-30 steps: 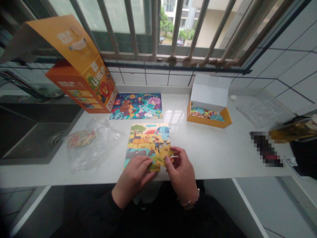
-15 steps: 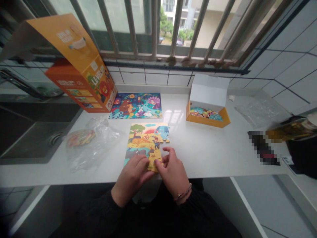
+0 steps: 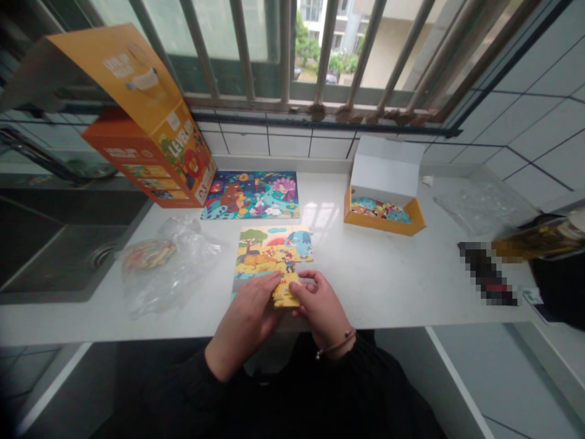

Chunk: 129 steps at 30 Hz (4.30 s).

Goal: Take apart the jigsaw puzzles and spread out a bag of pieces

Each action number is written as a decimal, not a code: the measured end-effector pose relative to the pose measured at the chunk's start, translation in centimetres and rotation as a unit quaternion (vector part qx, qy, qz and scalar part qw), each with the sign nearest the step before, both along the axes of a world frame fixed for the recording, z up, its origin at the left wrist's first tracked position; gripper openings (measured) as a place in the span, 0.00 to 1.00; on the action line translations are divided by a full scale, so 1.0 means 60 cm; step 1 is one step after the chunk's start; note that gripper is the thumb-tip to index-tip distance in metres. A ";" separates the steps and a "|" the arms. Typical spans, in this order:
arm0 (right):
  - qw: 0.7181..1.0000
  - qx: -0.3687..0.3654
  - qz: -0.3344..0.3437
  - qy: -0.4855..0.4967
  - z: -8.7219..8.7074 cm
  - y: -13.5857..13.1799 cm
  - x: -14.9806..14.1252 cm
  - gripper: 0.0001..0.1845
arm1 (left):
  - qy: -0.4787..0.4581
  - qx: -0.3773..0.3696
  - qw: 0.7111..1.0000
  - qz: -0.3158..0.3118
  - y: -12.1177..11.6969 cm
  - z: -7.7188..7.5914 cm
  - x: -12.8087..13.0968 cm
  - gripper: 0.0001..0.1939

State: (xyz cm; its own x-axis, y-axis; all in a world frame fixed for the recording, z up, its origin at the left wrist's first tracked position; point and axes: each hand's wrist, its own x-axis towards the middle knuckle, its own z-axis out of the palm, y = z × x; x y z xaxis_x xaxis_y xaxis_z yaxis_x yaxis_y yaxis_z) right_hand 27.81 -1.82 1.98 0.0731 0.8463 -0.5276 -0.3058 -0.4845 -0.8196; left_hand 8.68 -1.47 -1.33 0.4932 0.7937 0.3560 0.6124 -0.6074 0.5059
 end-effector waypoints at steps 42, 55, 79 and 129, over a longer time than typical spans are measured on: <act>0.998 0.049 0.037 0.017 0.018 -0.026 0.009 0.31 | 0.078 0.035 0.990 0.109 0.000 -0.007 0.012 0.23; 0.996 0.076 0.017 0.038 0.005 -0.037 0.017 0.24 | 0.063 0.029 0.992 0.110 -0.001 -0.006 0.011 0.21; 0.925 0.324 0.172 -0.097 0.018 0.008 0.063 0.08 | -0.228 -0.231 0.936 0.132 0.017 0.040 0.000 0.20; 0.962 0.238 0.037 -0.125 -0.039 0.060 0.035 0.22 | -0.323 -0.412 0.852 0.016 0.082 0.036 0.027 0.27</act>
